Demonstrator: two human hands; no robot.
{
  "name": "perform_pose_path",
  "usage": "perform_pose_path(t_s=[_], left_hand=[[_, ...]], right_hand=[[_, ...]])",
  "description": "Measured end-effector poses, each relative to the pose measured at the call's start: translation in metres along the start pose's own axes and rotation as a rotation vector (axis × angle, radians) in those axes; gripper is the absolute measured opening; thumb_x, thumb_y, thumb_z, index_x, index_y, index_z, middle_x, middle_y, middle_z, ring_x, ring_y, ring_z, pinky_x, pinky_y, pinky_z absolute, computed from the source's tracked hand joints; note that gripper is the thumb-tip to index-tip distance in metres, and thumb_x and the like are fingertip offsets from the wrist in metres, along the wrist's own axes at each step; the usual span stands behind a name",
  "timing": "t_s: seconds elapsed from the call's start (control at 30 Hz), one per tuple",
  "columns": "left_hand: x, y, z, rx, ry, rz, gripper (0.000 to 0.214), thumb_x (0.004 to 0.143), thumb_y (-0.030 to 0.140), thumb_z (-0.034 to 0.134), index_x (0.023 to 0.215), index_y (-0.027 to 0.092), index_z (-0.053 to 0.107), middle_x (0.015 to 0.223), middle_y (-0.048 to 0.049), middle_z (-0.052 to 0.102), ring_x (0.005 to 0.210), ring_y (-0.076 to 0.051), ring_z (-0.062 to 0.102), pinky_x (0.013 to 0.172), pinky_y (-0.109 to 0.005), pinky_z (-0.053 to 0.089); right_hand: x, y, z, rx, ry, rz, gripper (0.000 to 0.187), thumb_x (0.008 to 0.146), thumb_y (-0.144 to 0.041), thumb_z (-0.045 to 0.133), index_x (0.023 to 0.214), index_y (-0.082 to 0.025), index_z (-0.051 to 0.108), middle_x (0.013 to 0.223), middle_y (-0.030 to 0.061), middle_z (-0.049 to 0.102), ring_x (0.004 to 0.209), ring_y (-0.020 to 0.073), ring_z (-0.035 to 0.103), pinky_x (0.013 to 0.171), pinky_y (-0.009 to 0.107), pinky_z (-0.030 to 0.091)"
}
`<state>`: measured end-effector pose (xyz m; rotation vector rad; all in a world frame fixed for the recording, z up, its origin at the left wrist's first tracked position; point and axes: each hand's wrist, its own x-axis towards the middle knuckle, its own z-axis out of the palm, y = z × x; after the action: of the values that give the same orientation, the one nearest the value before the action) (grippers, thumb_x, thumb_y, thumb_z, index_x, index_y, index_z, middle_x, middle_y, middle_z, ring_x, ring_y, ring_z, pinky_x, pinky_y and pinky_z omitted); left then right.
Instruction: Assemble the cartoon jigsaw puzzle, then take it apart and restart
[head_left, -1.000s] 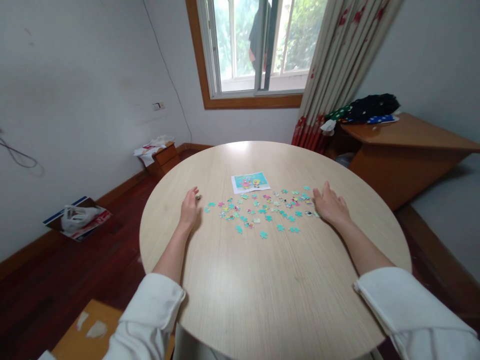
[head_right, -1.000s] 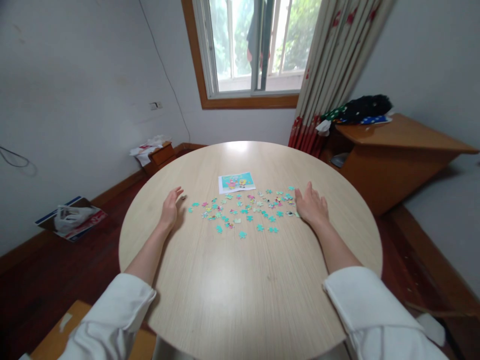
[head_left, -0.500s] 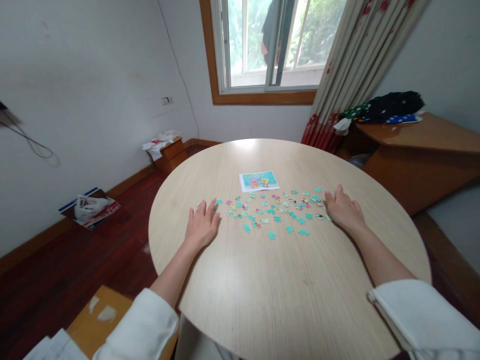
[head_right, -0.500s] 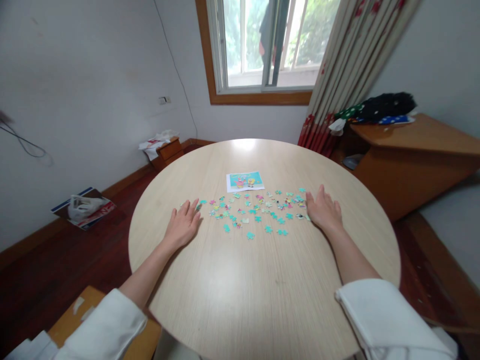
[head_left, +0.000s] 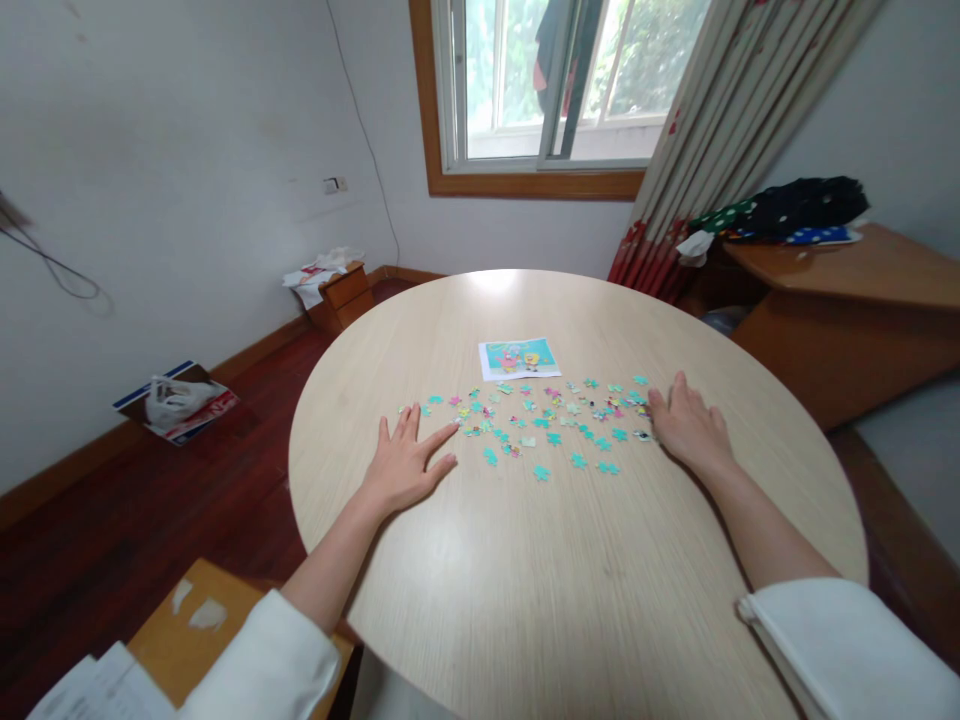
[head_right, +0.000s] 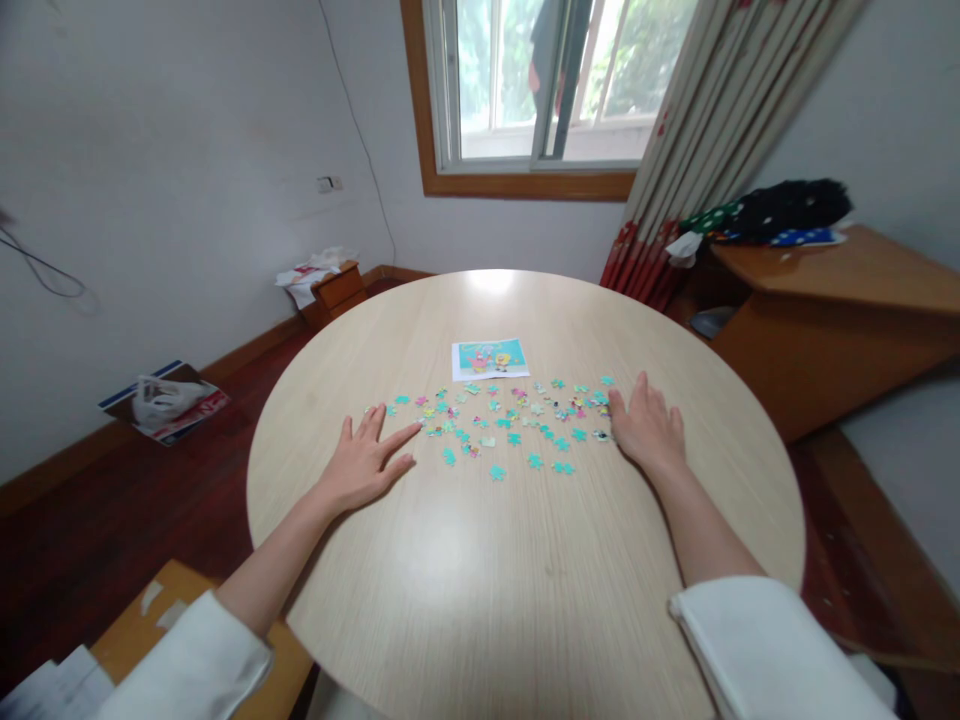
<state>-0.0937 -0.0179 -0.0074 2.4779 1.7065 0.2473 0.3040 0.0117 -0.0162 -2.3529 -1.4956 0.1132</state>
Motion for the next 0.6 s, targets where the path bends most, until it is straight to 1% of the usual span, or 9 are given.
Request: perform_pose_path(t_s=[0.23,0.37,0.43,0.5,0.6], left_hand=[[-0.004,0.000,-0.001,-0.022,0.042,0.013,0.048,0.088,0.053,0.041,0.127,0.029,0.056,0.150,-0.0133,0.032,0.141,-0.034,0.022,0.109,-0.062,0.014],[-0.004,0.000,0.000,-0.034,0.055,0.019,0.046,0.089,0.052,0.041,0.124,0.028,0.057,0.149,-0.0141,0.034,0.140,-0.034,0.022,0.109,-0.062,0.015],[-0.004,0.001,0.001,-0.030,0.052,0.015,0.046,0.090,0.051,0.038,0.124,0.027,0.057,0.148,-0.0149,0.035,0.140,-0.035,0.023,0.109,-0.063,0.015],[-0.003,0.002,0.002,-0.019,0.051,-0.002,0.045,0.091,0.048,0.035,0.124,0.026,0.057,0.147,-0.0163,0.036,0.140,-0.035,0.023,0.108,-0.062,0.015],[-0.002,0.005,0.004,-0.007,0.048,-0.034,0.042,0.093,0.041,0.033,0.123,0.023,0.057,0.146,-0.0181,0.037,0.140,-0.035,0.024,0.108,-0.062,0.017]], right_hand=[[-0.003,0.001,0.001,0.012,0.021,-0.011,0.075,0.091,-0.054,0.012,0.147,-0.003,0.014,0.147,0.0231,0.032,0.138,0.0312,0.027,0.112,0.052,0.021],[-0.007,0.002,0.000,0.025,0.050,-0.010,0.074,0.092,-0.052,0.012,0.147,-0.003,0.013,0.148,0.0230,0.030,0.139,0.0306,0.025,0.112,0.050,0.019],[-0.012,0.000,-0.002,0.029,0.093,-0.014,0.072,0.093,-0.049,0.012,0.146,-0.001,0.014,0.149,0.0233,0.028,0.141,0.0294,0.021,0.113,0.050,0.016],[-0.020,-0.005,-0.003,0.027,0.166,-0.039,0.067,0.094,-0.043,0.011,0.146,-0.001,0.016,0.149,0.0229,0.028,0.141,0.0277,0.020,0.114,0.050,0.013],[-0.038,-0.024,-0.001,0.024,0.259,-0.120,0.060,0.095,-0.036,0.011,0.145,-0.005,0.021,0.149,0.0199,0.031,0.140,0.0257,0.023,0.112,0.051,0.013]])
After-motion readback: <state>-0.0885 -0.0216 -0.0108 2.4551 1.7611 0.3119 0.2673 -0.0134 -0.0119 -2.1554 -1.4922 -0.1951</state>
